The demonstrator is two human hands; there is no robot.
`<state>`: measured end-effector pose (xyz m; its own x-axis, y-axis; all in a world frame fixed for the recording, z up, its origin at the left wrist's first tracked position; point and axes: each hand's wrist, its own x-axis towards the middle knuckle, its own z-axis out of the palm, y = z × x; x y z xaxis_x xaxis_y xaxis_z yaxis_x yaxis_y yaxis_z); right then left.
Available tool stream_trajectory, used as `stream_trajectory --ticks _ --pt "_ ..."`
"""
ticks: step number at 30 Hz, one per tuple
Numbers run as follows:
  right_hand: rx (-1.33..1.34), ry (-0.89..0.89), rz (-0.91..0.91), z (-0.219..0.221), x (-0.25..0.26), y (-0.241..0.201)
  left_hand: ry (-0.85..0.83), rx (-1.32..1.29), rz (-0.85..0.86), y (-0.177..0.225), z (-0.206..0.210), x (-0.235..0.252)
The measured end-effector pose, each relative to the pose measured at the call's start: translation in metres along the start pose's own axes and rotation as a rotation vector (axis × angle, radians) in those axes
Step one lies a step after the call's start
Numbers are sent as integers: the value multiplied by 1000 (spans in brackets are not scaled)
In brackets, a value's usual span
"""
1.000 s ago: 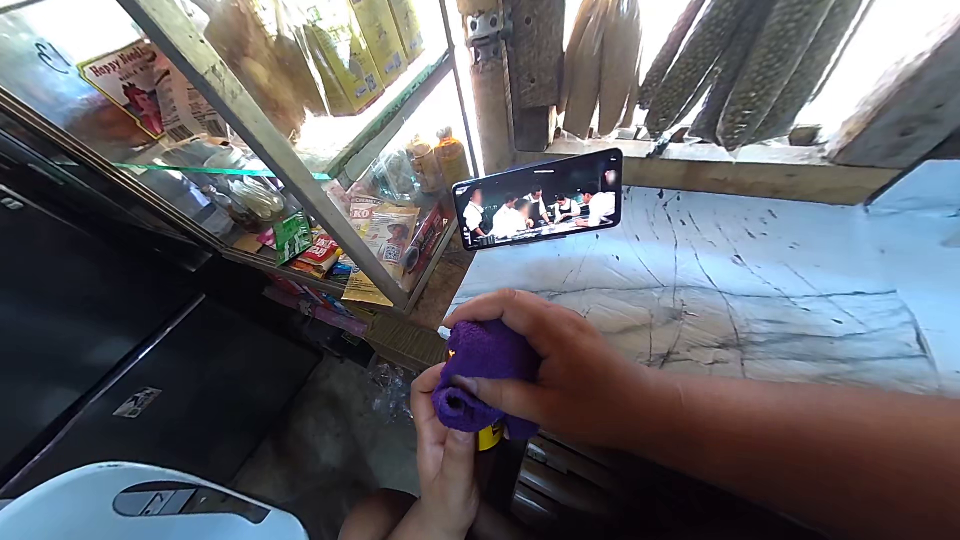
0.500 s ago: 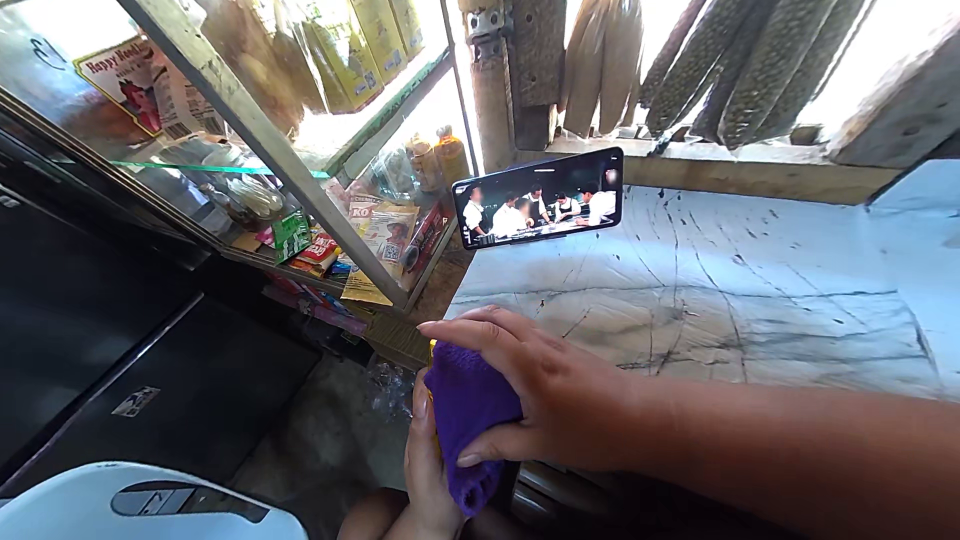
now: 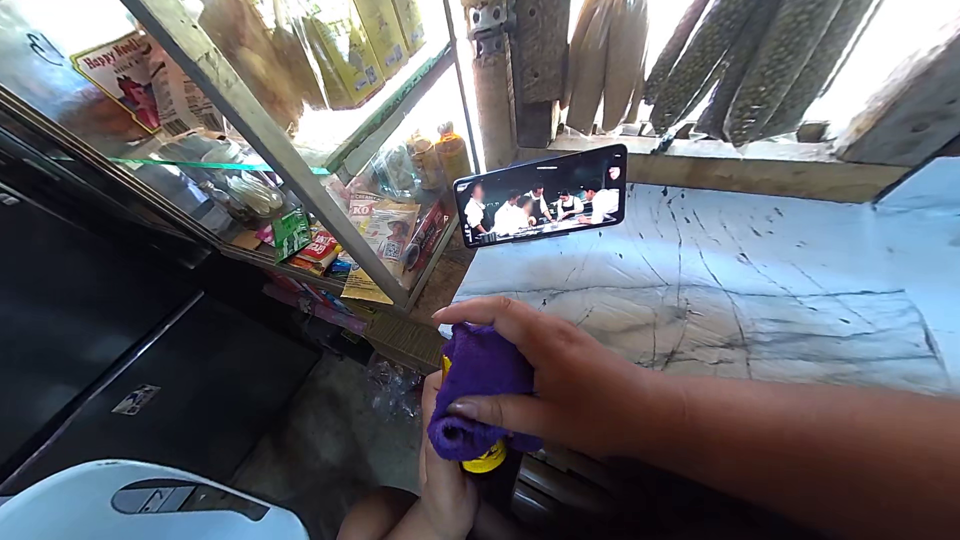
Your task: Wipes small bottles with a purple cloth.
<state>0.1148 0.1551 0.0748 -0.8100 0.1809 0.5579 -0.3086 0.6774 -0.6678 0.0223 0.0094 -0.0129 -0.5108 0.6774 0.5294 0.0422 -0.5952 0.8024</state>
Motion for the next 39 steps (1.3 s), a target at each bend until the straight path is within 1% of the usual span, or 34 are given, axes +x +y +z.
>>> stream_trajectory --ticks 3,8,11,29,39 --pt "25 -15 42 -2 1 -1 8 9 -2 -1 1 0" --pt "31 -19 44 -2 1 -1 4 51 10 -2 0 -1" --pt "45 -7 61 -2 2 -2 12 25 -5 -1 1 -1" --pt "66 -13 68 -3 2 0 38 22 -21 -2 3 -3" --pt "64 -10 123 -4 4 -2 17 177 25 -4 3 -4"
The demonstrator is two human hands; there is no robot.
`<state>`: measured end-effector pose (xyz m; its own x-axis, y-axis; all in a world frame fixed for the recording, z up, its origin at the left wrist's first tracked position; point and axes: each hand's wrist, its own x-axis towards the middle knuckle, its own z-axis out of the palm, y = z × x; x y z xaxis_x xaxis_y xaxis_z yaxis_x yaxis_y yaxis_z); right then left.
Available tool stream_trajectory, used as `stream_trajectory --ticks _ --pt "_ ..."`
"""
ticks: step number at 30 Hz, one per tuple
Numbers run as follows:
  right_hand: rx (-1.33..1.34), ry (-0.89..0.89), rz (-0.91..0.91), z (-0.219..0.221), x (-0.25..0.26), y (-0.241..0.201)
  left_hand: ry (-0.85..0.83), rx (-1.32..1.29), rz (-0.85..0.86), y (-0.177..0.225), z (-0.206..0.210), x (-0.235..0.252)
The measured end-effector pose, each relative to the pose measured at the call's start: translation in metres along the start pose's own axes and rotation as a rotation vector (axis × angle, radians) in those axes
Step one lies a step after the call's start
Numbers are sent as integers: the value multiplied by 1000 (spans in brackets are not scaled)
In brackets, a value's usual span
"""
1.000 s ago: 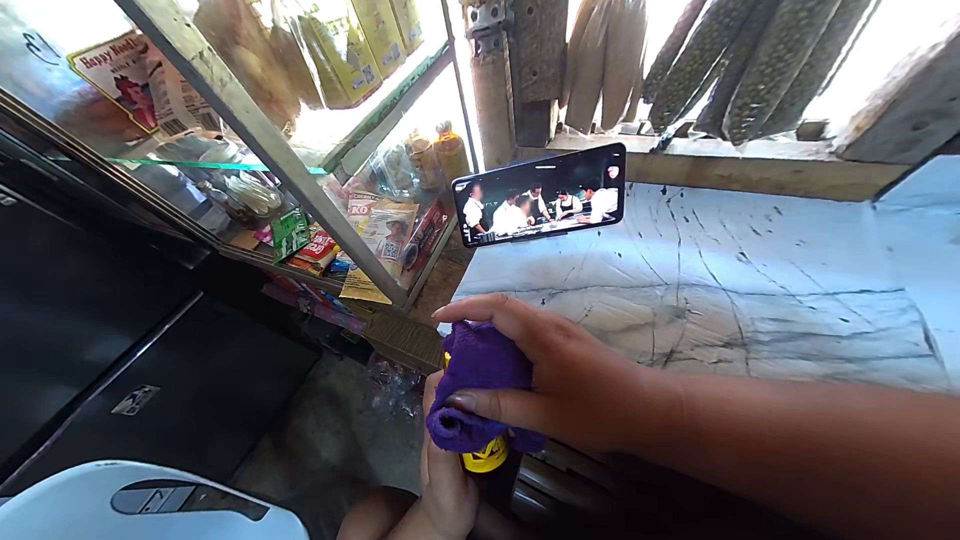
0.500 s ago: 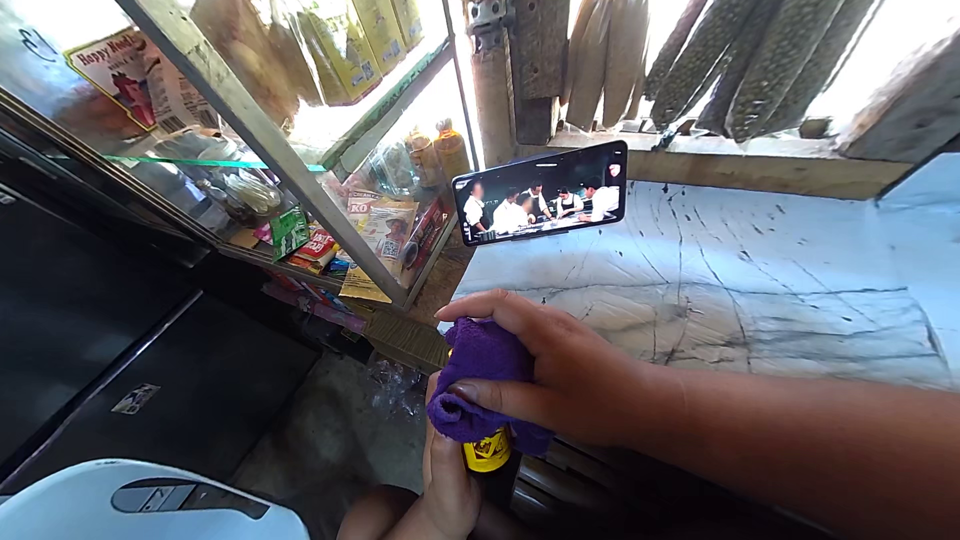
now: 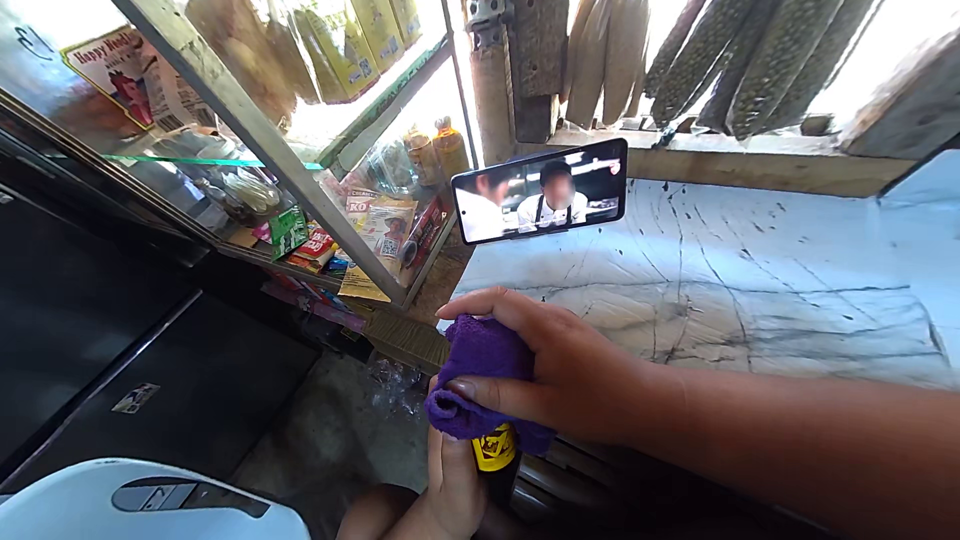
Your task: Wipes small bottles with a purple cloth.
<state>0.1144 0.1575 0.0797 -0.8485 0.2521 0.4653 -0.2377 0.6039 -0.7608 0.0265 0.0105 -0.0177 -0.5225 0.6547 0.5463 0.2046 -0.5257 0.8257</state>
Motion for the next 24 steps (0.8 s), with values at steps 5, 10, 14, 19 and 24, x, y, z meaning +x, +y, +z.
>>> stream_trajectory --ticks 5,10,14,19,24 --pt "7 13 -3 1 0 1 -15 32 20 -1 -1 1" --pt "13 7 2 1 0 1 -14 63 18 -3 -2 0" --pt "39 8 22 0 0 1 -27 102 37 -5 -3 -1" --pt "58 9 36 0 0 2 -30 -26 -26 2 -3 4" --pt "-56 -36 -52 3 -1 4 8 -336 -166 6 -5 7"
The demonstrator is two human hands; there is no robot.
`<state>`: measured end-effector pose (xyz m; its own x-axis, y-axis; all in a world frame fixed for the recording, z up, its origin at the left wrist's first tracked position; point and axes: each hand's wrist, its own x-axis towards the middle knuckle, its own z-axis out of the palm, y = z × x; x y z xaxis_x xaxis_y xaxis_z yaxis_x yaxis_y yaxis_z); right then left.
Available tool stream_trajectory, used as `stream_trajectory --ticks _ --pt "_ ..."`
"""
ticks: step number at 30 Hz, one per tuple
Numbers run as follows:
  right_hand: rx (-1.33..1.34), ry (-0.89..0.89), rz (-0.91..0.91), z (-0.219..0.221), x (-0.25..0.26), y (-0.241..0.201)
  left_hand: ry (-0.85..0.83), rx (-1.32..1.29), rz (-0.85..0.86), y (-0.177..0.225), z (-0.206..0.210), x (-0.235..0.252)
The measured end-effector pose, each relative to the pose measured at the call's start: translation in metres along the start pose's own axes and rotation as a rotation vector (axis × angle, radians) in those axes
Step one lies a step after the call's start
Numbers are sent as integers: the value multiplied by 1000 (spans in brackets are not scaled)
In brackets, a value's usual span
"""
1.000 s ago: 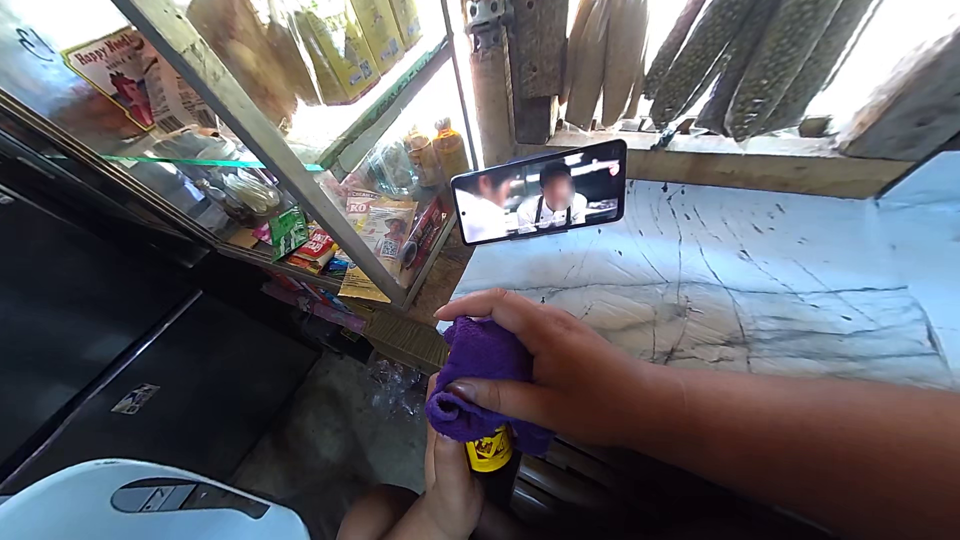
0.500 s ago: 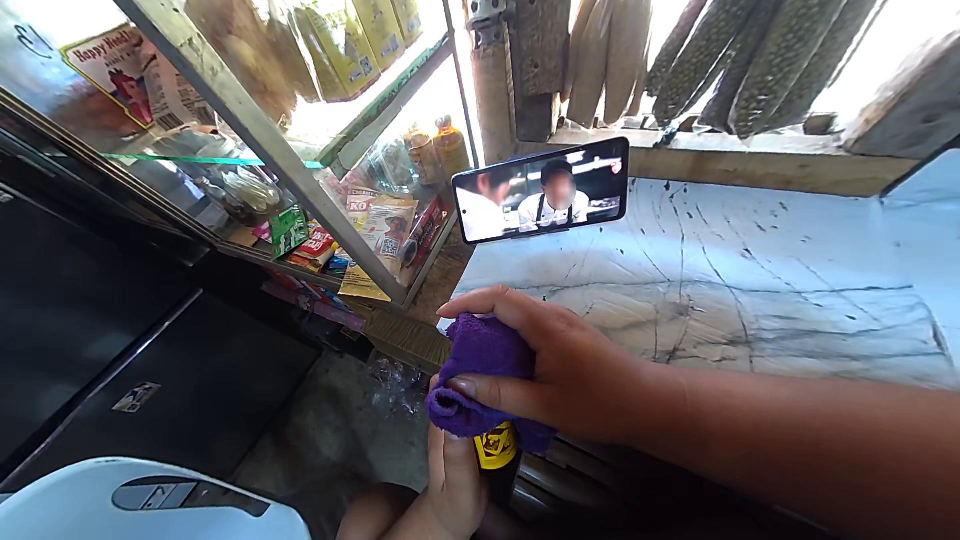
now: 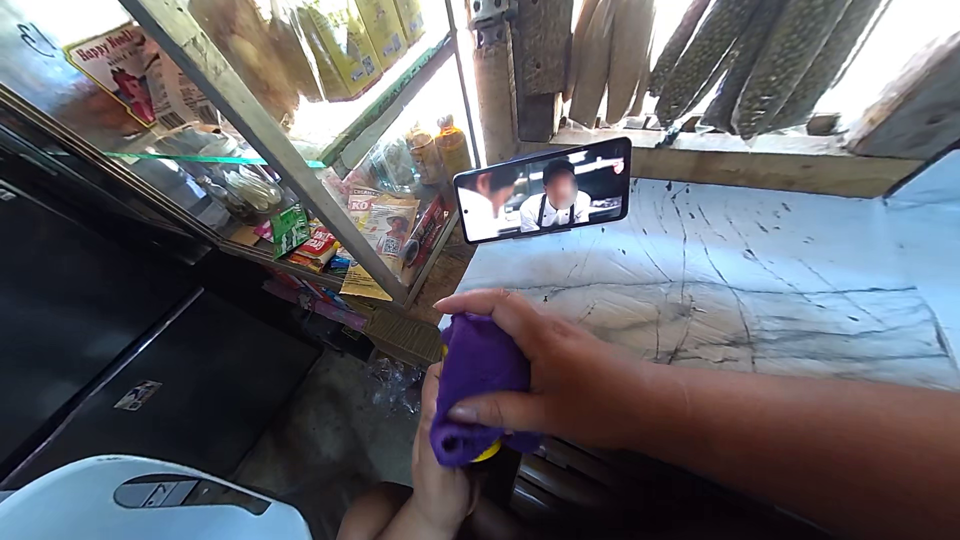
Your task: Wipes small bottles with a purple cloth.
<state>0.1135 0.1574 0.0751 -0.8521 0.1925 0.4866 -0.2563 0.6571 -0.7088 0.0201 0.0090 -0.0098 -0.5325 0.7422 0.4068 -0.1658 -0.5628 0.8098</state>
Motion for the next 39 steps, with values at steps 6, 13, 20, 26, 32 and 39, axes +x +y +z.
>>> stream_trajectory --ticks 6,13,20,26,32,39 --pt "-188 -108 -110 7 -7 -1 45 -390 -49 14 7 8" --pt "-116 -28 -99 6 -5 0 -22 -305 -58 9 3 3" --pt "57 16 -7 0 -1 -2 -94 -153 -46 3 2 -4" --pt "138 57 97 0 -1 -2 -105 -76 -29 2 6 -4" --pt "95 112 101 0 -1 -3 -108 -75 -15 1 6 -3" --pt "66 85 50 1 -1 -3 -70 -118 -4 -1 1 -2"
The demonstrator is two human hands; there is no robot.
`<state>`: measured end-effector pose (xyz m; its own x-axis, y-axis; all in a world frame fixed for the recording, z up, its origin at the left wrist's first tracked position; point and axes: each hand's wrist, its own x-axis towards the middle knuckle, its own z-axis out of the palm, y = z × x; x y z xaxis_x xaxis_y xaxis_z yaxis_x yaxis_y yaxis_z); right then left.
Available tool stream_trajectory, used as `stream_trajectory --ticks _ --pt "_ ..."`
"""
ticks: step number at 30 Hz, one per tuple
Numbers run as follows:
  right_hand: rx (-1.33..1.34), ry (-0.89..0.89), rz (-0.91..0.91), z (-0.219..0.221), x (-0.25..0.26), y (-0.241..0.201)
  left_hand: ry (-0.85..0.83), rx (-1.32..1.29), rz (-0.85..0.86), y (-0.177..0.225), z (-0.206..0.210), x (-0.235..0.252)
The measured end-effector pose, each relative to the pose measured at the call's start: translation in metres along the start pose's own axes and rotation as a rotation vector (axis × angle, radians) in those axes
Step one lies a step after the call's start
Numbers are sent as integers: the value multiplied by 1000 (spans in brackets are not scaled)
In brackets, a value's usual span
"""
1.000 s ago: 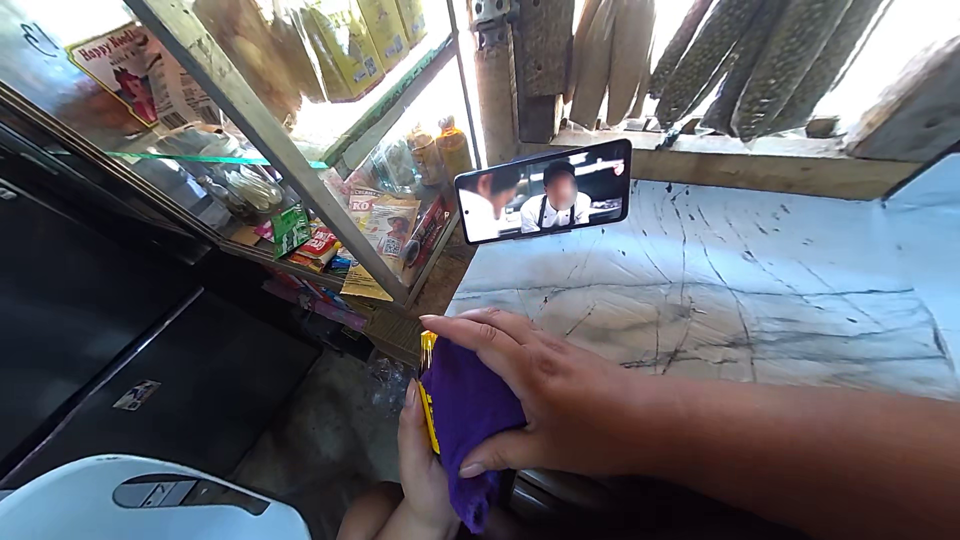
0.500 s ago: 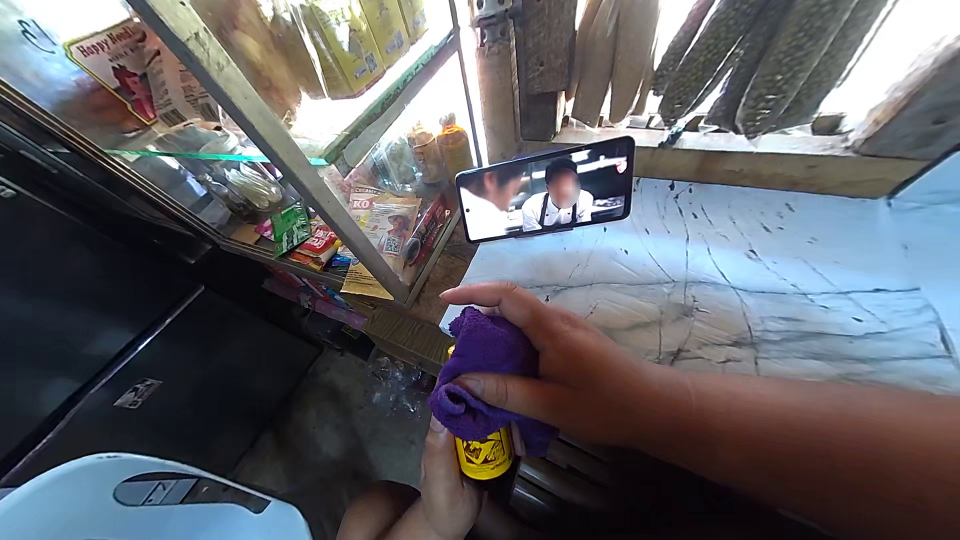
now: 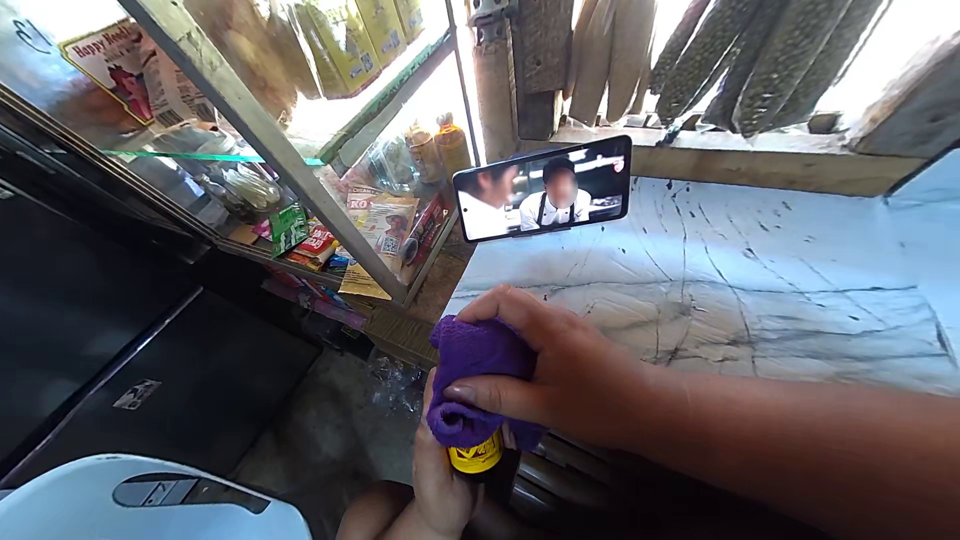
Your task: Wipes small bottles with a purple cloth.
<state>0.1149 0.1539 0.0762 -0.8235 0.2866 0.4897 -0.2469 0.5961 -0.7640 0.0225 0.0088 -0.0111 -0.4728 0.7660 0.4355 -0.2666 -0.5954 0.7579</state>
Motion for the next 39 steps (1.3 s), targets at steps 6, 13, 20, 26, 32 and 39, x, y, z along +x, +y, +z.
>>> stream_trajectory --ticks 6,13,20,26,32,39 --pt "-103 -118 -83 3 -4 0 161 -26 72 2 2 1" --pt "-116 -174 -80 2 -3 0 173 -54 71 1 1 3" --pt "-112 -177 -54 2 -4 -1 161 -68 69 3 5 5" --pt "-107 -165 -70 2 -3 0 143 -66 65 4 7 6" --pt "-99 -169 -63 1 -3 -1 162 -18 76 3 9 6" --pt "-75 -149 -85 0 -2 0 126 13 54 1 7 3"
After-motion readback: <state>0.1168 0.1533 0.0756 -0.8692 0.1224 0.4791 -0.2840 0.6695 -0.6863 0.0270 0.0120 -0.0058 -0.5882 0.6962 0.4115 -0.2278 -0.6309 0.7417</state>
